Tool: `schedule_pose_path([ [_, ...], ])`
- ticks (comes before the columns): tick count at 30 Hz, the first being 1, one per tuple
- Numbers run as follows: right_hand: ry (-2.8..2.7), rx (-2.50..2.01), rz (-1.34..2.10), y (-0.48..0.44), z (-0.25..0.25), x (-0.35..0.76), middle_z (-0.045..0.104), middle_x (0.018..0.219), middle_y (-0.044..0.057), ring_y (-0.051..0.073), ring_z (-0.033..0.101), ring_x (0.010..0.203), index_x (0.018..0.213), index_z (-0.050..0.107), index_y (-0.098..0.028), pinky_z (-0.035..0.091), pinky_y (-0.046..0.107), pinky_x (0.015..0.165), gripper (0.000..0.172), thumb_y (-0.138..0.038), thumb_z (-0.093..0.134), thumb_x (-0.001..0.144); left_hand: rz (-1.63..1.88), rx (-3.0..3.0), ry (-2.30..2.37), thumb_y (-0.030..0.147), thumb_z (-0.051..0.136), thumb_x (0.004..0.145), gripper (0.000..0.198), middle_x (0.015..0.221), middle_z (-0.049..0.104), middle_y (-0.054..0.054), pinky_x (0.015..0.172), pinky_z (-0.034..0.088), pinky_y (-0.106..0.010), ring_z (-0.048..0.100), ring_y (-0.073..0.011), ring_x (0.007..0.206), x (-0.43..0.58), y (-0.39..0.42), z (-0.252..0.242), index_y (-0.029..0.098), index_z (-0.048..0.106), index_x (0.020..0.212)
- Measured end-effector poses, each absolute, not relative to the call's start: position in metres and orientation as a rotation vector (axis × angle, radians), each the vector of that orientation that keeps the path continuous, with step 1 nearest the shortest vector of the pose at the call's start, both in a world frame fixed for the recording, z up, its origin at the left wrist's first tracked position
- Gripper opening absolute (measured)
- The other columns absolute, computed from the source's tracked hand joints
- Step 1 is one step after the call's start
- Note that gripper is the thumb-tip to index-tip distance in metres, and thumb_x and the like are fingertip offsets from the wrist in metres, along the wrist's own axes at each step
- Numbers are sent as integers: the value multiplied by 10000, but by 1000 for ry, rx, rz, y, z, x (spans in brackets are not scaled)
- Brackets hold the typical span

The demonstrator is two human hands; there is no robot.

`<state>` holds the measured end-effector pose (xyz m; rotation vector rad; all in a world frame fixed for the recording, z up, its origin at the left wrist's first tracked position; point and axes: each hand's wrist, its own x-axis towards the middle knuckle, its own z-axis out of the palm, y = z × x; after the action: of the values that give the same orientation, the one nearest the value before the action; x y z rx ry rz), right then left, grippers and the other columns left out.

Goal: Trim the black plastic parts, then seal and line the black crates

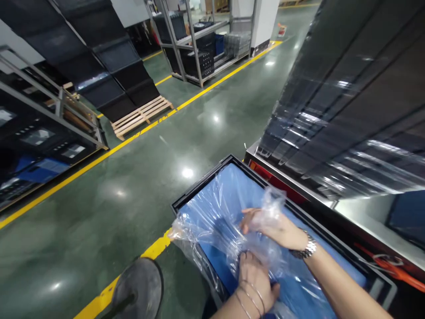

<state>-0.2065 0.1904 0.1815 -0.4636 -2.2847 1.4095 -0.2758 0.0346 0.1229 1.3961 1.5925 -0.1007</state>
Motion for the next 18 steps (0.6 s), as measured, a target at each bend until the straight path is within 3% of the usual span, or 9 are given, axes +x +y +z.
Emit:
schedule_pose_path([
  [2,-2414,-462,1383,175,166,-216,661,670,20,153,630,612,779,593,-202,538,281,676,303,-326,352,916,-52,1329,1553,425,543,843,682,1510,338,-154,1176,89,-597,241,-390,1404,-273,30,117,148,372,1442],
  [3,-2465,-497,1337,166,158,-221,648,646,14,161,608,572,784,591,-204,525,289,639,217,-296,407,853,-25,1292,1556,396,536,848,668,1520,323,-130,1173,88,-611,222,-392,1412,-271,29,115,176,354,1451],
  [4,-2516,-541,1272,157,149,-224,642,641,18,180,598,567,814,594,-202,518,318,649,162,-270,450,781,7,1263,1571,359,540,844,658,1514,338,-120,1171,108,-618,232,-397,1408,-269,28,112,188,355,1451],
  [6,-2604,-644,1109,138,132,-228,630,634,40,227,588,583,895,602,-185,500,395,706,259,-219,482,668,79,1251,1600,276,551,822,653,1484,391,-126,1173,157,-604,281,-401,1388,-264,25,110,181,376,1443],
  [10,-2643,-821,804,112,100,-225,612,638,106,275,577,624,858,597,-158,455,430,707,273,-117,470,620,207,1273,1668,247,511,816,582,1439,451,-166,1161,247,-559,372,-385,1344,-272,-5,116,142,472,1387],
  [14,-2585,-782,677,103,75,-216,643,695,101,278,590,711,884,598,-154,443,412,736,363,-107,503,537,635,1428,1604,247,508,828,395,1217,642,-74,1114,358,-453,536,-262,1197,-319,-76,127,281,619,1206],
  [16,-2558,-773,655,101,67,-213,651,719,97,276,585,743,922,597,-149,435,417,764,415,-104,503,520,845,1228,1942,258,510,849,311,1227,626,-74,1104,356,-452,528,-242,1202,-349,-107,130,285,630,1135],
  [18,-2536,-776,643,100,63,-212,646,719,93,275,575,748,930,594,-151,429,422,775,416,-112,507,526,923,623,2268,333,597,810,348,1301,567,-129,1085,372,-455,486,-265,1259,-370,-120,127,221,582,1139],
])
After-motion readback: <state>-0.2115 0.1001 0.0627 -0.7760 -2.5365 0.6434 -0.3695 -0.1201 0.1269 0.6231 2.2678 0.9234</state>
